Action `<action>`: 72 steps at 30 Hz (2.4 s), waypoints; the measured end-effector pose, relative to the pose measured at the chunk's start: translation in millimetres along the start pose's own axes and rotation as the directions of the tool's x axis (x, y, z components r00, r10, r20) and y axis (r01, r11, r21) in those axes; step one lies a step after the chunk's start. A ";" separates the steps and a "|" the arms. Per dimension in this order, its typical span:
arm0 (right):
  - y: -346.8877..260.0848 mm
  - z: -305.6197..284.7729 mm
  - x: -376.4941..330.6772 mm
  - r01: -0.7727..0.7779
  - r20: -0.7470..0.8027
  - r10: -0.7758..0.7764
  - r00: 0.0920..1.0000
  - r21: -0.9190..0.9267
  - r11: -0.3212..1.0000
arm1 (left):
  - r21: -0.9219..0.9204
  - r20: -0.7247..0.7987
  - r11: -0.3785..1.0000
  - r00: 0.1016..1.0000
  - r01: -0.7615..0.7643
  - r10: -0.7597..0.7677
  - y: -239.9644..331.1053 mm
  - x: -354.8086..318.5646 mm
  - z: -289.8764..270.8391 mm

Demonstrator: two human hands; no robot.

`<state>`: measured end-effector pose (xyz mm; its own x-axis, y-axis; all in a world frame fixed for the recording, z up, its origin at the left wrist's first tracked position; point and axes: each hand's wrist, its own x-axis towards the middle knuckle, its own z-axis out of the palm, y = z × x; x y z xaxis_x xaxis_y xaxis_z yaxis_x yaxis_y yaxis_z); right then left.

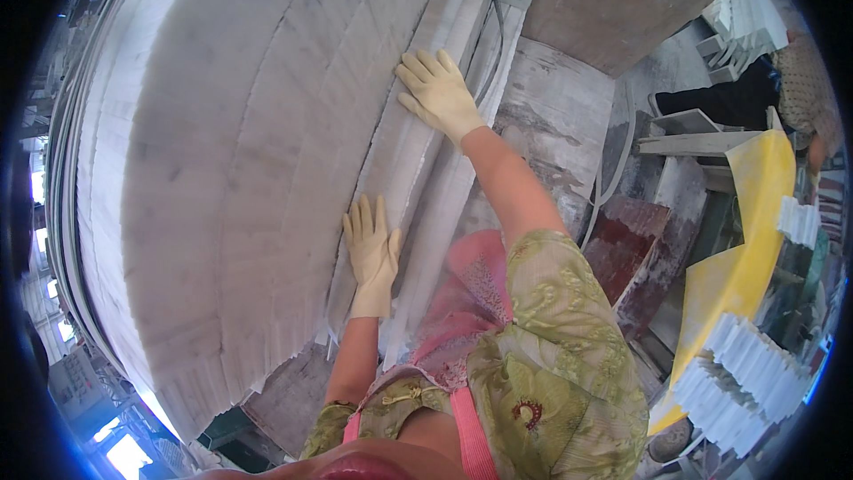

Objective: The person repeatedly picks up white foam blocks from a pile and places them onto a growing stack on a yellow surface. The person also handles larger flat boards, moving them aside to access the foam blocks. The task continues with the person stacking more foam blocks one by one.

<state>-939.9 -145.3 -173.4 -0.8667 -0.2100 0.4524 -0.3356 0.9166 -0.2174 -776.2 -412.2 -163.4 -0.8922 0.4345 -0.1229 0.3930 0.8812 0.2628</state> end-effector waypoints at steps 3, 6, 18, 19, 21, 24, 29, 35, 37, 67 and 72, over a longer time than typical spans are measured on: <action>-0.7 -1.4 2.5 0.029 -0.059 -0.031 0.998 -0.031 0.999 | 0.006 -0.001 1.000 1.000 -0.005 0.005 -2.4 -1.7 2.5; 4.9 -0.9 7.9 0.014 0.072 -0.014 0.997 0.005 1.000 | -0.001 0.009 1.000 1.000 -0.010 0.010 -4.6 -2.5 4.3; 12.2 10.5 9.6 -0.027 0.013 0.026 1.000 0.030 0.999 | -0.005 0.003 1.000 1.000 -0.024 0.024 -3.3 -0.4 3.3; 11.5 10.8 9.3 -0.023 -0.009 0.023 1.000 0.031 0.999 | -0.007 -0.005 0.999 0.999 -0.032 0.032 -3.3 -0.5 3.4; 10.7 10.2 9.1 -0.019 -0.047 0.021 0.999 0.036 0.999 | -0.008 0.001 1.000 1.000 -0.030 0.030 -3.2 -0.3 3.4; 9.9 8.6 7.9 -0.048 -0.063 0.050 0.997 0.031 0.998 | -0.005 0.007 1.000 1.000 -0.029 0.029 -3.1 -0.4 3.8; 13.1 11.2 7.3 -0.095 -0.018 0.096 0.995 0.054 0.994 | 0.009 0.014 1.000 1.000 -0.027 0.027 -2.9 -0.7 5.8; 21.3 12.8 10.5 -0.033 -0.053 0.038 0.998 0.089 0.996 | 0.059 0.020 0.998 1.000 -0.006 0.004 -0.6 -0.5 9.3; 20.2 9.4 10.4 -0.010 -0.087 0.015 0.996 0.060 0.998 | 0.072 0.040 0.997 0.999 0.012 -0.015 0.0 -0.8 9.8; 13.4 2.9 -1.2 -0.312 0.048 0.321 0.946 -0.144 0.939 | -0.011 0.008 1.000 1.000 -0.014 0.014 -2.3 -3.4 6.9; 15.5 7.2 -3.7 -0.308 0.052 0.314 0.948 -0.098 0.946 | 0.026 0.040 1.000 0.999 0.002 -0.003 -1.6 -1.2 7.2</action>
<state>-944.5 -132.7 -184.7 -0.9464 0.0712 0.3152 -0.0141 0.9654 -0.2605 -774.2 -412.8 -170.6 -0.8840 0.4387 -0.1618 0.3967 0.8868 0.2371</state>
